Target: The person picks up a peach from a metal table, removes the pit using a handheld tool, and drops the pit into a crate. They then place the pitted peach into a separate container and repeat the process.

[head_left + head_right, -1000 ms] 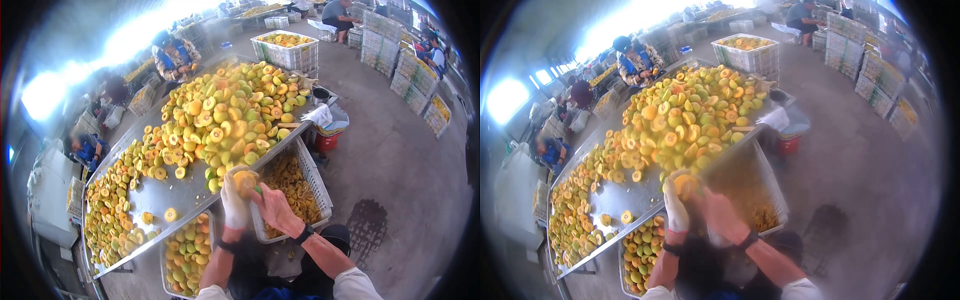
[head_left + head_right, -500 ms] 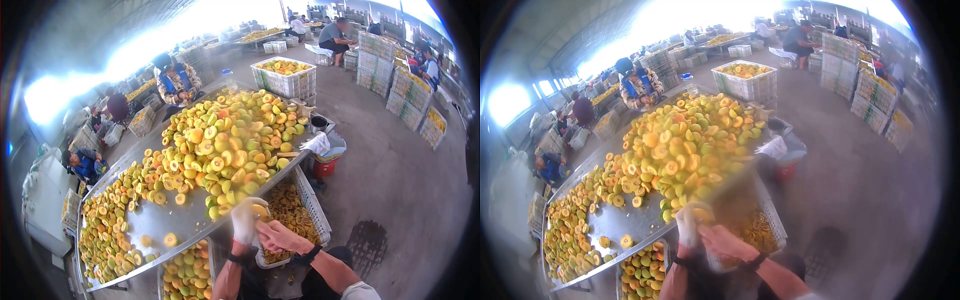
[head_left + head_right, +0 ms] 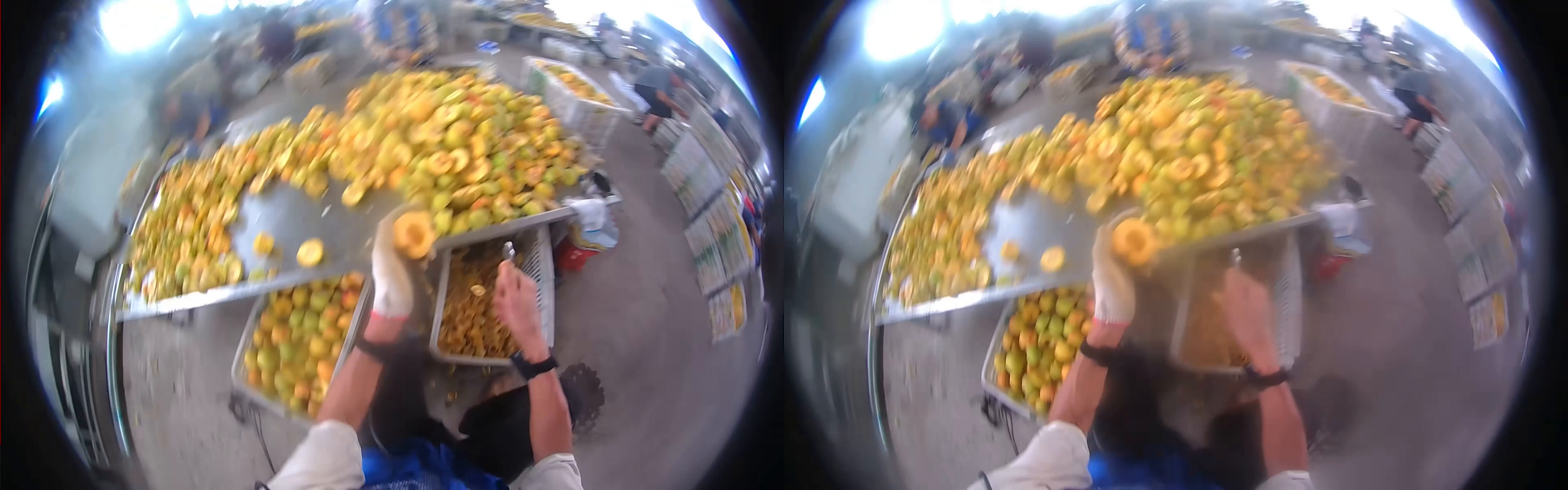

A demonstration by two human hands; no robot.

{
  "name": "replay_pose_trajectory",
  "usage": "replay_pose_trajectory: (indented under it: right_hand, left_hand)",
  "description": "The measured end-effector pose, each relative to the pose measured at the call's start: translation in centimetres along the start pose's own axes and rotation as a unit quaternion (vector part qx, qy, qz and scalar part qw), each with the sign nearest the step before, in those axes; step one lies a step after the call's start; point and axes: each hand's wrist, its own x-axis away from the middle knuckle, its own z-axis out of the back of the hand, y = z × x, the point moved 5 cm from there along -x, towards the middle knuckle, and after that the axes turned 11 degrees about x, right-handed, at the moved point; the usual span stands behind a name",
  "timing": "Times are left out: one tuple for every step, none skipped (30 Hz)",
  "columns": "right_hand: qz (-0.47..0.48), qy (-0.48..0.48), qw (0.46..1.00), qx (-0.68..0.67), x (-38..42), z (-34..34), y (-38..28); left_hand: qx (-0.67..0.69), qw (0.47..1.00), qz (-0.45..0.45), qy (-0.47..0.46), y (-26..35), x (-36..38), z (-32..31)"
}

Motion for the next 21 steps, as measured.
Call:
replay_pose_trajectory:
  right_hand:
    - [0.135, 0.013, 0.976, 0.173, -0.1, -0.1, 2.2]
    - [0.128, -0.012, 0.960, 0.248, 0.7, 0.0, 0.8]
    - [0.018, -0.077, 0.922, 0.380, 1.4, 0.0, 2.6]
    - [-0.052, -0.149, 0.878, 0.451, 2.1, -0.4, 2.7]
    - [-0.040, -0.143, 0.867, 0.476, 2.3, -0.6, 4.4]
    - [-0.032, -0.133, 0.854, 0.501, 2.6, -0.5, 6.3]
    - [-0.028, -0.146, 0.853, 0.500, 2.9, -0.3, 7.2]
    - [-0.018, -0.116, 0.867, 0.484, 2.7, 0.0, 7.6]
    - [-0.009, -0.086, 0.881, 0.466, 2.5, 0.3, 7.8]
    - [-0.006, -0.097, 0.880, 0.464, 2.6, 0.2, 8.1]
    - [-0.005, -0.095, 0.877, 0.470, 2.8, 0.2, 8.3]
    - [-0.003, -0.094, 0.875, 0.476, 2.7, 0.1, 8.5]
    - [-0.006, -0.127, 0.856, 0.501, 2.4, -0.1, 9.2]
    - [-0.003, -0.134, 0.855, 0.501, 2.2, -0.2, 9.6]
    - [-0.003, -0.140, 0.854, 0.501, 1.9, -0.4, 10.1]
    - [-0.004, -0.145, 0.852, 0.502, 1.9, -0.7, 10.0]
    - [-0.021, -0.152, 0.848, 0.508, 1.8, -0.8, 10.1]
    - [-0.020, -0.157, 0.845, 0.510, 1.7, -0.9, 10.3]
    - [-0.012, -0.157, 0.848, 0.507, 1.6, -0.9, 10.7]
    - [-0.005, -0.156, 0.850, 0.504, 1.7, -0.6, 11.0]
    - [-0.007, -0.156, 0.847, 0.508, 1.8, -0.5, 10.8]
  left_hand:
    - [-0.035, 0.998, -0.038, -0.023, 0.6, 0.9, 1.2]
    - [-0.074, 0.993, -0.073, -0.049, 1.2, 2.1, 2.6]
    - [-0.253, 0.951, -0.155, -0.087, 2.0, 3.4, 4.8]
    - [-0.286, 0.942, -0.149, -0.093, 3.0, 5.8, 4.9]
    - [-0.326, 0.929, -0.149, -0.088, 3.2, 7.3, 6.7]
    - [-0.364, 0.916, -0.145, -0.088, 2.9, 8.7, 8.8]
    - [-0.454, 0.872, -0.170, -0.064, 2.7, 10.0, 11.2]
    - [-0.457, 0.872, -0.169, -0.051, 2.4, 11.2, 13.6]
    - [-0.494, 0.861, -0.123, -0.003, 2.0, 12.3, 16.4]
    - [-0.527, 0.845, -0.074, 0.044, 1.4, 13.6, 19.3]
    - [-0.546, 0.832, -0.058, 0.079, 0.8, 14.8, 22.5]
    - [-0.564, 0.817, -0.042, 0.113, 0.7, 16.2, 25.0]
    - [-0.517, 0.831, 0.084, 0.188, 0.8, 17.7, 26.8]
    - [-0.516, 0.830, 0.086, 0.195, 1.4, 19.1, 27.6]
    - [-0.603, 0.781, 0.063, 0.152, 2.0, 20.2, 27.8]
    - [-0.682, 0.723, 0.041, 0.106, 2.4, 21.4, 28.0]
    - [-0.681, 0.725, 0.037, 0.100, 2.1, 22.5, 29.5]
    - [-0.679, 0.726, 0.040, 0.103, 2.5, 23.3, 29.9]
    - [-0.678, 0.725, 0.047, 0.113, 2.8, 24.0, 30.3]
    - [-0.676, 0.725, 0.054, 0.120, 2.9, 24.6, 30.6]
    - [-0.632, 0.735, 0.118, 0.215, 1.6, 25.4, 34.1]
